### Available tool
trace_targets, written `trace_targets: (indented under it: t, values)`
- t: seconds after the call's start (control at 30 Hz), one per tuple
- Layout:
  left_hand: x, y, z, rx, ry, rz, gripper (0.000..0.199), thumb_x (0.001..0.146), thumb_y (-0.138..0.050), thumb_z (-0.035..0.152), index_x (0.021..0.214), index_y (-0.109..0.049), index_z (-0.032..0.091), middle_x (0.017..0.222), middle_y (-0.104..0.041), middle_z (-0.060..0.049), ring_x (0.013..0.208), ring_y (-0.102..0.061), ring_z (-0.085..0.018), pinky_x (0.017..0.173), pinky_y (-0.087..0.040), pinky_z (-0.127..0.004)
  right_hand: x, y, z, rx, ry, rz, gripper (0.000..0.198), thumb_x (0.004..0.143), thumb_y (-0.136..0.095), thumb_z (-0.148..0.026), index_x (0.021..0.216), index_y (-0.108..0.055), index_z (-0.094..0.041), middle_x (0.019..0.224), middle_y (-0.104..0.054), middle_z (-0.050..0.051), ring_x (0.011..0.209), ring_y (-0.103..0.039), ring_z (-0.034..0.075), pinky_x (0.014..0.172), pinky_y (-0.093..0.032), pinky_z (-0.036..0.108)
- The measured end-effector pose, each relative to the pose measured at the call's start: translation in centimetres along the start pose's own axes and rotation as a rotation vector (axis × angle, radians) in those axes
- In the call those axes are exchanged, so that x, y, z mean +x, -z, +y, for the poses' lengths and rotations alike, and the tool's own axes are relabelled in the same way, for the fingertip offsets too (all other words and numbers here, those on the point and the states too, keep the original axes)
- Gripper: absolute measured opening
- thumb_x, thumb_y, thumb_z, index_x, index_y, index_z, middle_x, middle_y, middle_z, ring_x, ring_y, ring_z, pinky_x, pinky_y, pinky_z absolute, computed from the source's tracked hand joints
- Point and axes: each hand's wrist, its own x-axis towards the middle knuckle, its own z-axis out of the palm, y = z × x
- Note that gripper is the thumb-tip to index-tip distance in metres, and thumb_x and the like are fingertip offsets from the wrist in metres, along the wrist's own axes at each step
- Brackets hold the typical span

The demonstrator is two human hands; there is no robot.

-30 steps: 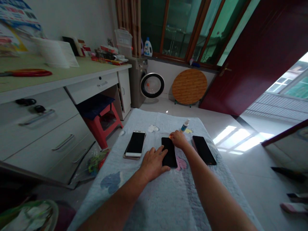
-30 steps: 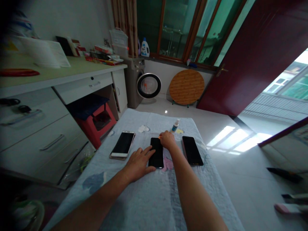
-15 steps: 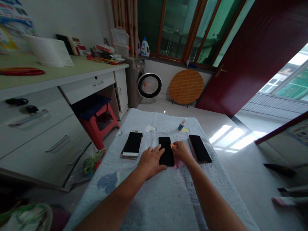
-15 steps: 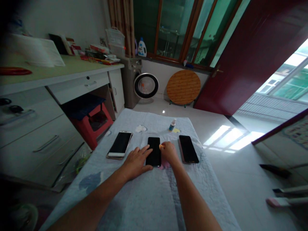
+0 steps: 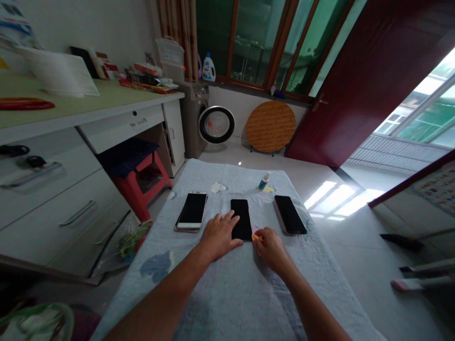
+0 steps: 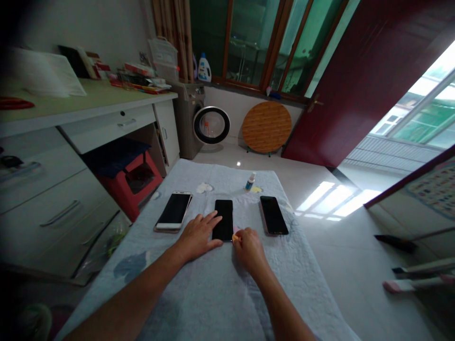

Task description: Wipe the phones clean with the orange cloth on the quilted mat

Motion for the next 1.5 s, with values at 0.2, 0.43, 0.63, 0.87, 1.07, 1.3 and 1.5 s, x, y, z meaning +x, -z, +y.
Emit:
trace_targets:
  t: [0.2,0.43,0.63,0.87,1.07,1.3,1.5]
  values:
    - [0.2,0.0,-0.2,0.007,-0.005,-0.008,0.063,0.086,-0.050,0.060,0.139,-0.043,0.026,0.151,-0.037,-0.005,0.127,-0.043,-0.035,0.102,-0.037,-0.049,-1.5,1.2,-0.4,0.062,0.094,-0.088,0.017,0.086,-0.054,-0.019,0.084,-0.070,-0.019,0.085,-0.063,0.006,0.086,-0.057,0.019,0.076,-0.040,0.028]
    - [0.7,0.0,-1.1,-0.013,-0.067,-0.050,0.046,0.094,-0.040,0.024,0.140,-0.042,0.028,0.152,-0.037,-0.005,0.132,-0.043,-0.023,0.108,-0.032,-0.042,-0.9,1.2,-0.4,0.028,0.220,0.006,0.017,0.082,-0.055,-0.007,0.084,-0.066,-0.020,0.087,-0.059,0.004,0.086,-0.052,0.018,0.076,-0.038,0.026]
    - [0.8,0.0,-1.5,-0.002,-0.094,-0.056,0.045,0.095,-0.042,0.025,0.139,-0.043,0.028,0.152,-0.037,-0.006,0.133,-0.042,-0.022,0.108,-0.031,-0.039,-0.3,0.1,-0.6,-0.072,0.265,0.021,0.018,0.084,-0.053,-0.005,0.081,-0.064,-0.019,0.087,-0.059,0.005,0.084,-0.050,0.018,0.076,-0.038,0.026]
    - [0.7,-0.1,-1.6,0.018,-0.103,-0.036,0.043,0.096,-0.043,0.028,0.140,-0.044,0.028,0.151,-0.037,-0.006,0.131,-0.044,-0.022,0.107,-0.032,-0.038,-0.3,0.0,-1.5,-0.127,0.302,-0.007,0.017,0.085,-0.053,-0.005,0.083,-0.064,-0.018,0.089,-0.060,0.005,0.086,-0.049,0.018,0.077,-0.038,0.026]
    - [0.9,-0.2,-1.6,0.015,-0.109,-0.039,0.043,0.097,-0.041,0.028,0.140,-0.044,0.027,0.151,-0.037,-0.007,0.133,-0.042,-0.023,0.108,-0.032,-0.040,0.3,-1.3,-3.9,-0.169,0.385,0.000,0.013,0.087,-0.054,-0.011,0.085,-0.065,-0.019,0.087,-0.061,0.005,0.083,-0.049,0.018,0.075,-0.035,0.028]
    - [0.9,-0.2,-1.9,-0.005,-0.123,-0.052,0.043,0.098,-0.038,0.029,0.140,-0.043,0.027,0.152,-0.036,-0.006,0.134,-0.041,-0.024,0.109,-0.030,-0.043,0.5,-2.7,-5.2,-0.228,0.431,0.061,0.011,0.089,-0.055,-0.015,0.092,-0.065,-0.019,0.088,-0.060,0.005,0.081,-0.047,0.019,0.073,-0.033,0.030]
    - [1.1,-0.2,-2.0,-0.015,-0.123,-0.038,0.043,0.096,-0.041,0.028,0.139,-0.045,0.027,0.152,-0.037,-0.006,0.134,-0.041,-0.023,0.107,-0.032,-0.040,0.0,-1.3,-3.8,-0.182,0.345,0.014,0.010,0.086,-0.057,-0.012,0.085,-0.064,-0.020,0.087,-0.059,0.004,0.085,-0.048,0.018,0.077,-0.033,0.028]
